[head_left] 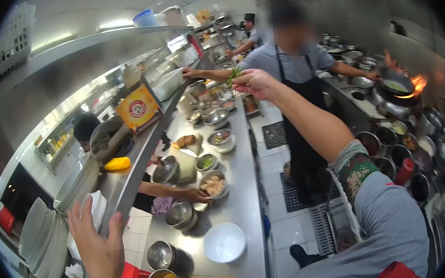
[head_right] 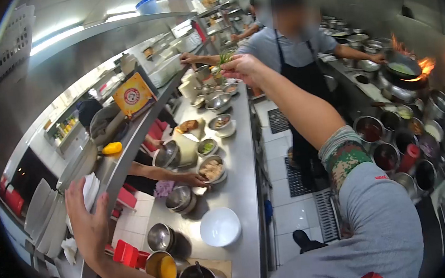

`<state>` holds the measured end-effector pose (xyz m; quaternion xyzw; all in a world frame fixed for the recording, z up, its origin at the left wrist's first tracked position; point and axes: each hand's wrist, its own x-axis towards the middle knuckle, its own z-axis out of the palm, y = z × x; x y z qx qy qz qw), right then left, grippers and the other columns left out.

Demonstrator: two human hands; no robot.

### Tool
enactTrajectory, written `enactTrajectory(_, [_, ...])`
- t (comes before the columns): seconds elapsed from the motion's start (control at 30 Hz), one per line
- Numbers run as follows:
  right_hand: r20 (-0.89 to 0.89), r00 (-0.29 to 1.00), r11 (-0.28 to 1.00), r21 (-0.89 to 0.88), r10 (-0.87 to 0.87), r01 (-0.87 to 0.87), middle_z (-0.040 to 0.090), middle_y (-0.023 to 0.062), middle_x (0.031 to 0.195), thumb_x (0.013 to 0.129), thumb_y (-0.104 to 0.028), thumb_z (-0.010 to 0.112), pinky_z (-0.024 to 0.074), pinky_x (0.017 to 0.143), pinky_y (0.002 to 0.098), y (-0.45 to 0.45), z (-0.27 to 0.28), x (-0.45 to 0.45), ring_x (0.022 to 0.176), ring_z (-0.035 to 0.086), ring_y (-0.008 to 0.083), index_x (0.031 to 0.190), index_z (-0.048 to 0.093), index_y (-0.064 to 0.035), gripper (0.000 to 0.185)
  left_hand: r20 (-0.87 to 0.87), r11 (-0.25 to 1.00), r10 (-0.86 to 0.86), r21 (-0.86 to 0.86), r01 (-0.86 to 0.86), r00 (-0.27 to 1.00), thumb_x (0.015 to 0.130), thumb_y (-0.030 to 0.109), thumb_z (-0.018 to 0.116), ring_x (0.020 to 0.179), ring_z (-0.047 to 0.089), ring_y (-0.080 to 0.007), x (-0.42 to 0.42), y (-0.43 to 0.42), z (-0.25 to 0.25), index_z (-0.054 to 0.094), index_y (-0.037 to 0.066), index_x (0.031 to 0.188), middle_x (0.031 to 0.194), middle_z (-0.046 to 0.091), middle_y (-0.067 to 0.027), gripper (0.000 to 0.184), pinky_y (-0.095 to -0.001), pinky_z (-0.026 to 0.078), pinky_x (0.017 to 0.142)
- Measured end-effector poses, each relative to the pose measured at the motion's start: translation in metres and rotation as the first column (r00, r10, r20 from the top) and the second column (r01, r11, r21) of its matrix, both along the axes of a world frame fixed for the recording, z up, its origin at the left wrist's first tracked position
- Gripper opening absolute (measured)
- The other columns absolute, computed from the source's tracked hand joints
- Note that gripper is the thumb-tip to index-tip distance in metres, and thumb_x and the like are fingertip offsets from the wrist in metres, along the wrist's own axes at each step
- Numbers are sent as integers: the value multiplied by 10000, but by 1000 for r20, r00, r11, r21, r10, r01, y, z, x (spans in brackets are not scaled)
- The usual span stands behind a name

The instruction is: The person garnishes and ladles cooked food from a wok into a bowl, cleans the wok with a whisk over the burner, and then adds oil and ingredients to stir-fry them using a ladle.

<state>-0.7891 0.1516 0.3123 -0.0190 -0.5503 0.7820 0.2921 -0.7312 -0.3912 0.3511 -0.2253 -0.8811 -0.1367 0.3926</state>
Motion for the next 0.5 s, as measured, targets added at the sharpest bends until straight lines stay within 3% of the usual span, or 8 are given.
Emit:
enactTrajectory(0.17, [-146,979,990,26,144,-142,705,128,944,912,-12,661,634,770,311,33,56,-120,844,717,202,1051,641,41,150,-85,990,139,-4,-140,987,900,295,667,1399,367,-421,-5,10,-1,508,57,1396,1463,462,-223,574,-471,274,1168])
enactTrajectory(0.23, [-147,976,984,104,160,-145,713,137,955,907,-37,679,631,743,298,43,85,-179,804,722,212,1091,631,54,211,-110,987,147,-53,-154,983,922,277,664,1346,426,-420,-9,15,9,517,-11,1377,1427,489,-253,558,-477,308,1142])
enactTrajectory(0.3, [-164,978,960,267,128,-81,721,146,957,907,-26,666,625,697,285,29,116,-218,766,728,214,1029,672,57,148,-104,976,186,-99,-196,977,935,265,659,1319,456,-415,-9,21,14,514,-47,1373,1408,503,-264,557,-475,323,1130])
enactTrajectory(0.33, [-150,987,878,478,64,16,727,156,952,889,-30,671,618,699,302,27,132,-244,774,731,214,987,696,52,130,-96,966,221,-115,-231,971,938,262,656,1318,457,-412,-10,26,15,506,-50,1378,1407,503,-261,560,-469,321,1132])
enactTrajectory(0.37, [-155,988,741,663,-5,108,734,165,946,872,-35,675,612,701,319,23,145,-266,782,734,214,945,720,47,118,-89,956,252,-131,-262,964,941,260,654,1317,457,-408,-10,29,18,498,-53,1382,1406,503,-258,564,-464,319,1134])
enactTrajectory(0.4, [-136,984,523,834,-118,178,737,170,936,840,-44,684,605,708,347,11,155,-274,791,734,230,921,732,42,128,-69,947,285,-137,-292,956,944,251,651,1315,457,-403,-10,34,21,498,-52,1383,1403,506,-255,555,-462,316,1135])
enactTrajectory(0.47, [-226,931,-92,974,-285,208,741,170,953,783,-73,705,590,719,384,-6,165,-309,822,733,267,929,748,20,178,-21,931,335,-144,-335,942,950,233,645,1313,457,-394,-10,41,24,497,-49,1384,1395,513,-248,538,-459,311,1137])
enactTrajectory(0.5, [-320,897,-432,886,-305,169,742,166,979,758,-91,717,584,723,393,-10,166,-340,844,732,287,961,752,4,226,-10,927,351,-134,-349,936,953,217,640,1314,457,-388,-11,44,22,493,-47,1387,1398,513,-243,529,-456,315,1135])
